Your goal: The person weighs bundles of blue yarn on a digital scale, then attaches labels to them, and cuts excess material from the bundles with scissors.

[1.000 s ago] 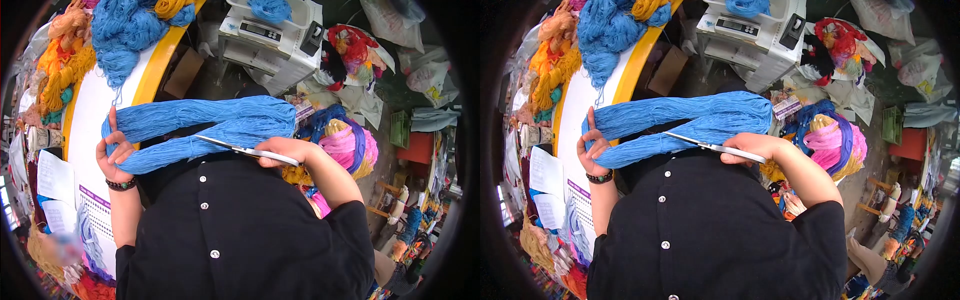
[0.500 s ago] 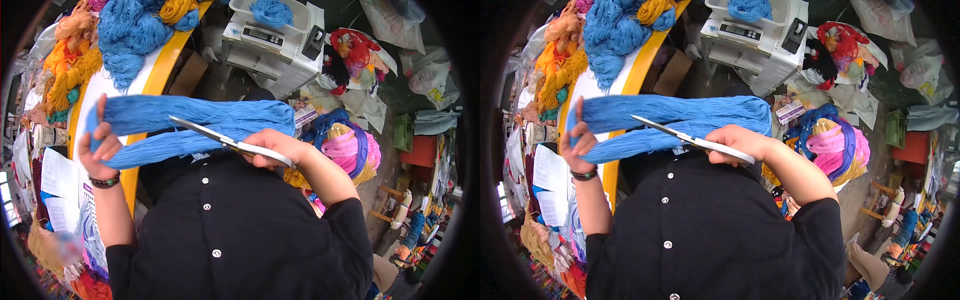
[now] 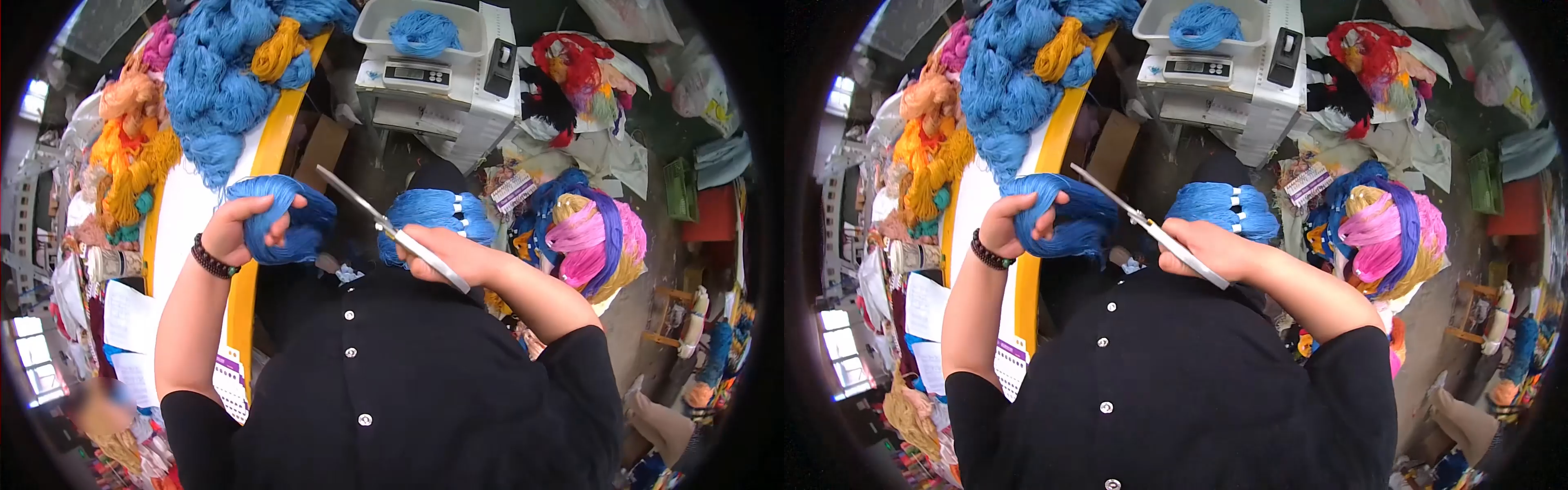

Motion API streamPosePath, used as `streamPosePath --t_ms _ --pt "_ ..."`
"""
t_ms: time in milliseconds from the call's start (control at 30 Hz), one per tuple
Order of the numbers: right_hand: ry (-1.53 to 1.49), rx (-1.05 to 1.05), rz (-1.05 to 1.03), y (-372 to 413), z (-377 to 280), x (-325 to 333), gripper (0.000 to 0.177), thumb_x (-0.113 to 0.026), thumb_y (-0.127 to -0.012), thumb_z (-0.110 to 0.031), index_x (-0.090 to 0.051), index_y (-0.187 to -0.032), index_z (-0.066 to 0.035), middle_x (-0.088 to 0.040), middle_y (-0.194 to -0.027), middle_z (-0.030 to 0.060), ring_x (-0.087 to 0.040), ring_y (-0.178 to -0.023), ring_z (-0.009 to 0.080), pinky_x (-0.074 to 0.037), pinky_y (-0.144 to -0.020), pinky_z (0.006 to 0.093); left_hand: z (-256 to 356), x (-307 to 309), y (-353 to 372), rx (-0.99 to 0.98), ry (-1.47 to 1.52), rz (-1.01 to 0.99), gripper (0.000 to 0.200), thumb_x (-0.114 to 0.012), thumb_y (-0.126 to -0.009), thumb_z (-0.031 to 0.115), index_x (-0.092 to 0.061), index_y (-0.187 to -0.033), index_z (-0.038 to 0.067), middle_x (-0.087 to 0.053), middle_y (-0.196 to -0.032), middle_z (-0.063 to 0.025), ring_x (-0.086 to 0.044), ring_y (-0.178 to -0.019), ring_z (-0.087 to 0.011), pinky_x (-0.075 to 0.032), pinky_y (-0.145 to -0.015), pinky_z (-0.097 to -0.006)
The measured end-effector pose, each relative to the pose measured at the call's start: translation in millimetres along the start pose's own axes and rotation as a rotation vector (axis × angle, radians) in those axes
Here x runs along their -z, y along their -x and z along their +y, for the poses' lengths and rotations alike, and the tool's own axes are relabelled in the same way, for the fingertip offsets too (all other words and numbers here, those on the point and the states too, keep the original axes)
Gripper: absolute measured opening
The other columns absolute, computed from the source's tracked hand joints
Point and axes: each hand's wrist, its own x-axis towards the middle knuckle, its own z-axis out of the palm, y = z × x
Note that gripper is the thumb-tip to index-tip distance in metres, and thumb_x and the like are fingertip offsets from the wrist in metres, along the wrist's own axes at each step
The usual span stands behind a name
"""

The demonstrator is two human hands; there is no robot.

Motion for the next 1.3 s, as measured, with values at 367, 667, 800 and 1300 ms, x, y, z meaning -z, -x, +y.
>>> streamPosePath --t_ms 367,667,800,1300 --pt "-0.351 0.064 -0.503 -52 19 -4 0.080 -0.029 -0.089 -0.069 -0.045 -0.126 0.000 -0.048 -0.089 0.0024 -0.046 -0.084 0.0128 -0.042 -0.078 0.0272 85 -30 8 0.354 -0.481 0.153 0.028 -0.057 -0.076 0.007 -0.058 -0.097 -0.012 -0.066 -0.076 -0.0200 -0.068 -0.059 -0.0258 -0.050 -0.040 -0.0215" --pt "-0.303 0.049 -0.454 -96 -6 -16 0.070 -0.039 -0.092 -0.060 -0.045 -0.121 0.003 -0.045 -0.082 0.0011 -0.043 -0.075 0.0119 -0.040 -0.070 0.0267 54 -70 18 0.450 -0.873 0.354 0.015 -0.057 -0.080 0.004 -0.058 -0.092 -0.005 -0.066 -0.076 -0.0114 -0.065 -0.057 -0.0163 -0.049 -0.047 -0.0226" --pt "-0.194 0.013 -0.221 -86 -15 -23 0.054 -0.057 -0.085 -0.058 -0.056 -0.082 -0.004 -0.050 -0.068 0.0011 -0.048 -0.060 0.0119 -0.042 -0.056 0.0264 56 -61 20 0.503 -0.819 0.258 0.013 -0.056 -0.079 0.003 -0.061 -0.088 -0.005 -0.067 -0.077 -0.0130 -0.065 -0.058 -0.0171 -0.048 -0.047 -0.0225" --pt "-0.057 0.273 -0.127 -79 -26 -32 0.063 -0.050 -0.086 -0.062 -0.058 -0.078 0.000 -0.056 -0.066 0.0106 -0.056 -0.062 0.0235 -0.044 -0.058 0.0352 42 -75 25 0.539 -0.762 0.234 0.033 -0.054 -0.079 0.001 -0.054 -0.112 -0.002 -0.067 -0.081 -0.0130 -0.066 -0.063 -0.0149 -0.048 -0.047 -0.0218"
